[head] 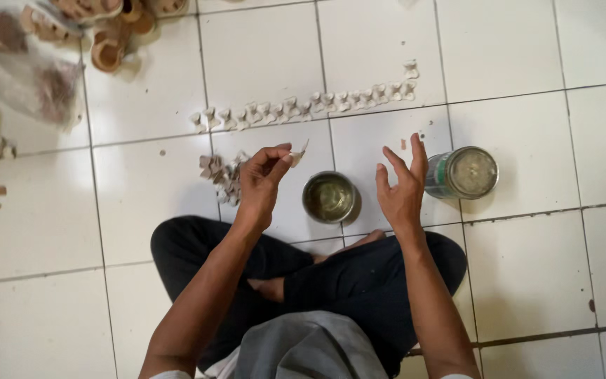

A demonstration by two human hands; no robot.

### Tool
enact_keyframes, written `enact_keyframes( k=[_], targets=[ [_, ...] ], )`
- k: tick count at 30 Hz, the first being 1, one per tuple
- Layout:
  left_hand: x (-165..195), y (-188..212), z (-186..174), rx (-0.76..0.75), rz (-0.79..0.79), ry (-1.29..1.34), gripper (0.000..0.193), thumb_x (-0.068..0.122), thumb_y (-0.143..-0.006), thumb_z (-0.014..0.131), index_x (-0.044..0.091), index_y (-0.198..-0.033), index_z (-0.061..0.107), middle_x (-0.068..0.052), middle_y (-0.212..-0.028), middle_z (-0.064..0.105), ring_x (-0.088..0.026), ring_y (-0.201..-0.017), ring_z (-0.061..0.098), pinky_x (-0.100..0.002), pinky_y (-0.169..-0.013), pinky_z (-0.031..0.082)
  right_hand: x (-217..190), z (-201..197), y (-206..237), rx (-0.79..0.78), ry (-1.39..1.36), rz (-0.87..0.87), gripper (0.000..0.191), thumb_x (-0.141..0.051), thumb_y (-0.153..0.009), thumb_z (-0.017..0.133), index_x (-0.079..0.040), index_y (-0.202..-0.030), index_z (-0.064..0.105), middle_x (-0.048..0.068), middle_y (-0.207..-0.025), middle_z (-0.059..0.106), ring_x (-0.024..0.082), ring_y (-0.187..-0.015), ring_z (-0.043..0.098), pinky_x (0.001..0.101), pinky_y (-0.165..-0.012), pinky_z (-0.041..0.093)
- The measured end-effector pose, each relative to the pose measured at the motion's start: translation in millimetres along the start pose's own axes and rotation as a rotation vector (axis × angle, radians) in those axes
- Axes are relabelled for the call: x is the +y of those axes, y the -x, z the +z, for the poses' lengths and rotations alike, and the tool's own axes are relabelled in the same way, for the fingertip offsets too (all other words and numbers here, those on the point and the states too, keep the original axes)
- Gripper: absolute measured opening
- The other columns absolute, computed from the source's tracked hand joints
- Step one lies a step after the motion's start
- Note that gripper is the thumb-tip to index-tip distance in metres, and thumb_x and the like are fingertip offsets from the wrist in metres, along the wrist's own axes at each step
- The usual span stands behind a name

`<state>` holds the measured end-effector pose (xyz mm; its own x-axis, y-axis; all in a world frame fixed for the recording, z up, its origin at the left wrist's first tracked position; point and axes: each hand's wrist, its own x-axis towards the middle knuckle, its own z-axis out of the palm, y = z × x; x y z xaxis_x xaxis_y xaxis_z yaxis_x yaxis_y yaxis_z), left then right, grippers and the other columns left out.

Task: The person sits on the floor of a shoe workshop and applies glue from a bowl to small white flower-shaped shoe decorations, pressing the parts together by hand. They place the finished decorations in rows on the floor and pick up new parts from a pile to repeat the process.

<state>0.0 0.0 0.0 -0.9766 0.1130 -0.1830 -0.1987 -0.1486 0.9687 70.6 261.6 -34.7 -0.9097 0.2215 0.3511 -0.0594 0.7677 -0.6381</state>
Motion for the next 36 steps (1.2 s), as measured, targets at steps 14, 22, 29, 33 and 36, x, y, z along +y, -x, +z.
enact_keyframes(
  k=[14, 22, 29, 33, 36],
  targets=[
    [-85.4, -234.1, 239.5, -0.062, -0.164, -0.094, 0.023, 0.005, -0.091, 0.065, -0.004, -0.111, 0.069, -0.009, -0.082, 0.072, -0.015, -0.073, 0.066, -0.029, -0.068, 0.053, 85.0, 30.5, -34.5, -0.072, -0.183, 0.349, 0.036, -0.009, -0.091, 0.069, -0.007, -0.127, 0.069, 0.017, -0.154, 0.045, 0.035, -0.134, 0.055, 0.0438, -0.104, 0.051],
    [-116.8, -264.7, 254.6, -0.05, -0.3, -0.21, 0.023, 0.01, -0.09, 0.07, -0.005, -0.107, 0.068, -0.013, -0.086, 0.076, -0.021, -0.076, 0.073, -0.036, -0.068, 0.059, 90.1, 44.3, -18.4, -0.069, -0.244, 0.386, 0.035, -0.011, -0.092, 0.068, -0.005, -0.126, 0.069, 0.015, -0.149, 0.051, 0.031, -0.126, 0.061, 0.0429, -0.1, 0.054],
    [-138.9, -271.5, 235.9, -0.043, 0.166, -0.648, 0.024, 0.011, -0.098, 0.06, -0.001, -0.118, 0.062, -0.015, -0.103, 0.073, -0.025, -0.086, 0.073, -0.037, -0.076, 0.059, 84.7, 50.6, -4.5, -0.068, -0.284, 0.408, 0.034, -0.013, -0.094, 0.067, -0.004, -0.127, 0.069, 0.015, -0.149, 0.052, 0.03, -0.128, 0.061, 0.0419, -0.103, 0.054],
    [-145.5, -271.7, 237.8, -0.079, 0.167, -0.55, 0.027, 0.012, -0.105, 0.05, 0.0, -0.129, 0.054, -0.017, -0.109, 0.069, -0.023, -0.096, 0.067, -0.036, -0.083, 0.055, 80.8, 52.1, 0.8, -0.075, -0.324, 0.436, 0.034, -0.013, -0.094, 0.067, -0.003, -0.127, 0.068, 0.015, -0.149, 0.052, 0.031, -0.129, 0.061, 0.0424, -0.103, 0.053],
    [-149.3, -264.1, 239.7, -0.188, 0.097, -0.401, 0.03, 0.015, -0.108, 0.045, 0.0, -0.133, 0.051, -0.017, -0.105, 0.068, -0.021, -0.092, 0.065, -0.034, -0.084, 0.056, 78.9, 54.9, 7.2, -0.063, -0.313, 0.456, 0.034, -0.013, -0.093, 0.067, -0.004, -0.126, 0.069, 0.015, -0.148, 0.054, 0.032, -0.129, 0.061, 0.0421, -0.103, 0.054]
  ],
)
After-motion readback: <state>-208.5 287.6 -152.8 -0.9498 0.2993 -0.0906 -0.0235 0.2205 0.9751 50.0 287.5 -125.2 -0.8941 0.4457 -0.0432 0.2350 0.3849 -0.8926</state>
